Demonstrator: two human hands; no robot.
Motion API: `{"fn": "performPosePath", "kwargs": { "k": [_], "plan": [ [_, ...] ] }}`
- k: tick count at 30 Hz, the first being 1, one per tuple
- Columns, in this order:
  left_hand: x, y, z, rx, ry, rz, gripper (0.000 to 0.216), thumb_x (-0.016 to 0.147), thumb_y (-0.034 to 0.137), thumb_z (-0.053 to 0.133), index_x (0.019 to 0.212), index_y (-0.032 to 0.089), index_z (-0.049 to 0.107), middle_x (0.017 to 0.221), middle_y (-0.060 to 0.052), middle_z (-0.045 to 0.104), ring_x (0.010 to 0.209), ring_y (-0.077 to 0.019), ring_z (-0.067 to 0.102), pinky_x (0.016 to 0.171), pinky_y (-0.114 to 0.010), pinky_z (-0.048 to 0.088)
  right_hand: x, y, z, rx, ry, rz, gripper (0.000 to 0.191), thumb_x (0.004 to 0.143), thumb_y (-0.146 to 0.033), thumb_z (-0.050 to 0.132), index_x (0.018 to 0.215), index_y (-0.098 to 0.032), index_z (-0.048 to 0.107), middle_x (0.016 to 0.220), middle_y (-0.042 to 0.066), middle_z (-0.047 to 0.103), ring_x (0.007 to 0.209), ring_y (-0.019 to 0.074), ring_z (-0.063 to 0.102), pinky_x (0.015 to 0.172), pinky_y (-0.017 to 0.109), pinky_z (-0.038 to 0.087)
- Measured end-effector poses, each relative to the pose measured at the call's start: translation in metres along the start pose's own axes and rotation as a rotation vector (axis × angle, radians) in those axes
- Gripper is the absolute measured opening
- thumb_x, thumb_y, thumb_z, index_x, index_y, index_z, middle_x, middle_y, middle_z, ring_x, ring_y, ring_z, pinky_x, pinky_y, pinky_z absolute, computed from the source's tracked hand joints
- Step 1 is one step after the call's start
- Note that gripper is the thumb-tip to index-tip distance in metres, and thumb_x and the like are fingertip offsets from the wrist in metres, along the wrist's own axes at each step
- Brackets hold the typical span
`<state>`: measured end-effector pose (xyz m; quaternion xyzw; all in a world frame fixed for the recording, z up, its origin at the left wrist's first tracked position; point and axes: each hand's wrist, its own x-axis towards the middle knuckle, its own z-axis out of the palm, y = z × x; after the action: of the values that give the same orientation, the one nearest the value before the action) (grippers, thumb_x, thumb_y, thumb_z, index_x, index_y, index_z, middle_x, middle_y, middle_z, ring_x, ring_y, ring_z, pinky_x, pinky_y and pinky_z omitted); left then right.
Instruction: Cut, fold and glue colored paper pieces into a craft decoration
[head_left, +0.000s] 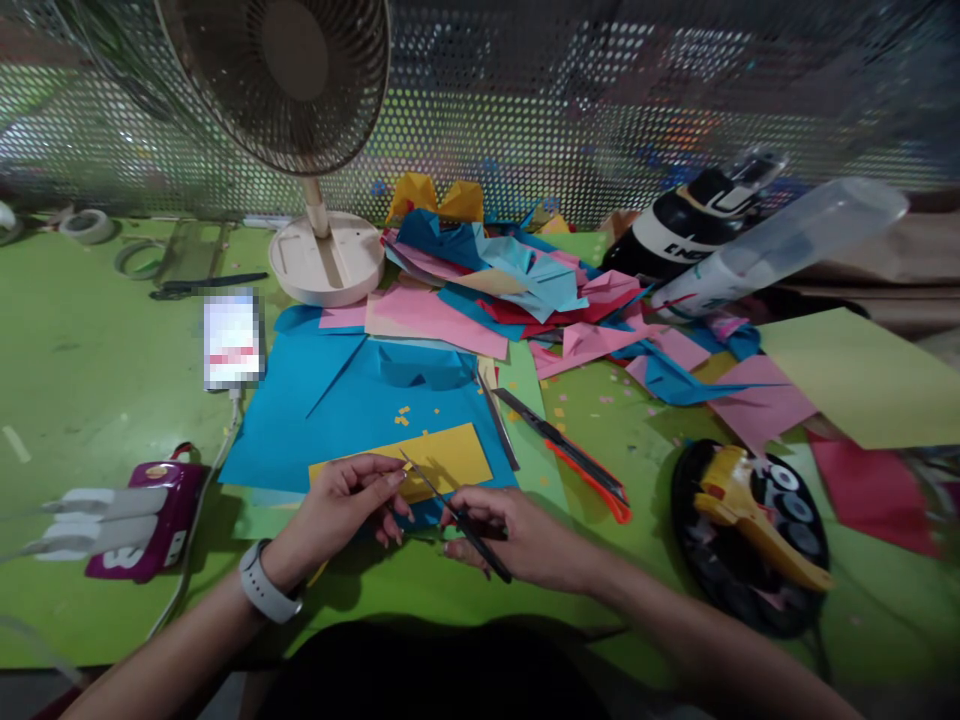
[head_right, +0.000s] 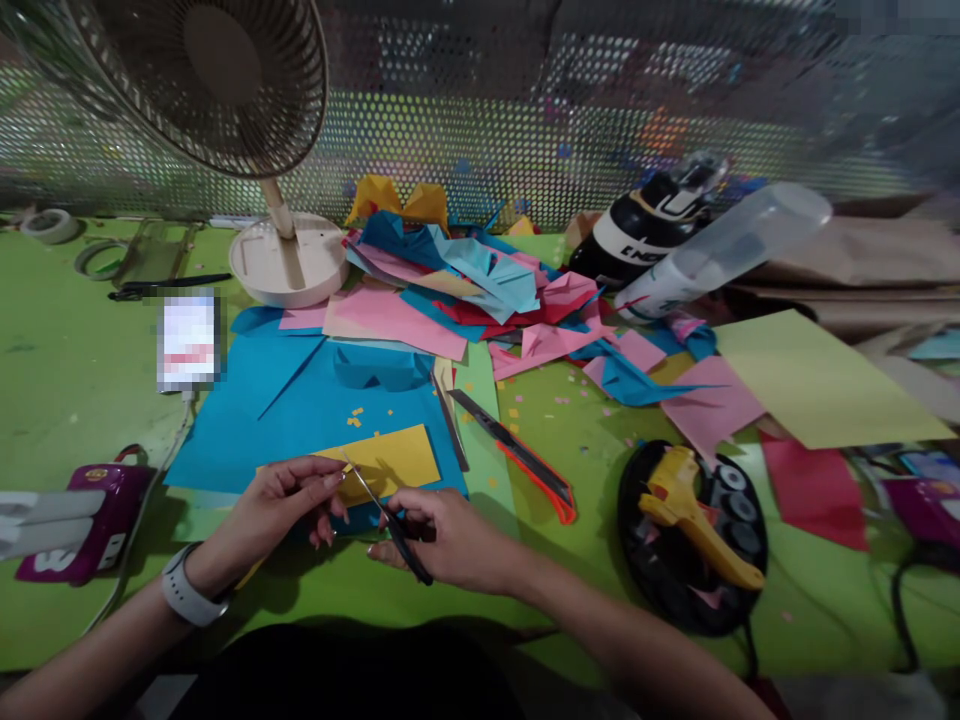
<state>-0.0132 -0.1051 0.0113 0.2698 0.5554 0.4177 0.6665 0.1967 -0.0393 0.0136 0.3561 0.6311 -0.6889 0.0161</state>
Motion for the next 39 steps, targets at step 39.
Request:
{"fn": "performPosePath", "kwargs": {
  "k": [39],
  "plan": [
    [-0.0011,-0.0005,0.0012,-0.004,-0.007,-0.001,0.041,0.072,0.049,0.072,0.088,0.012,0.062,0.066,-0.002,0.07,0.043,-0.0087,0.06,0.042,-0.019,0.049,-0.0021,0.0007,-0.0018,-0.106,-0.025,-0.054,0.034,0.077,-0.049,0.067,0.085,-0.018,0.056,0.062,-0.006,0.043,0.057,0.0082,0.036,0.05,0.02,0.028]
  ]
}}
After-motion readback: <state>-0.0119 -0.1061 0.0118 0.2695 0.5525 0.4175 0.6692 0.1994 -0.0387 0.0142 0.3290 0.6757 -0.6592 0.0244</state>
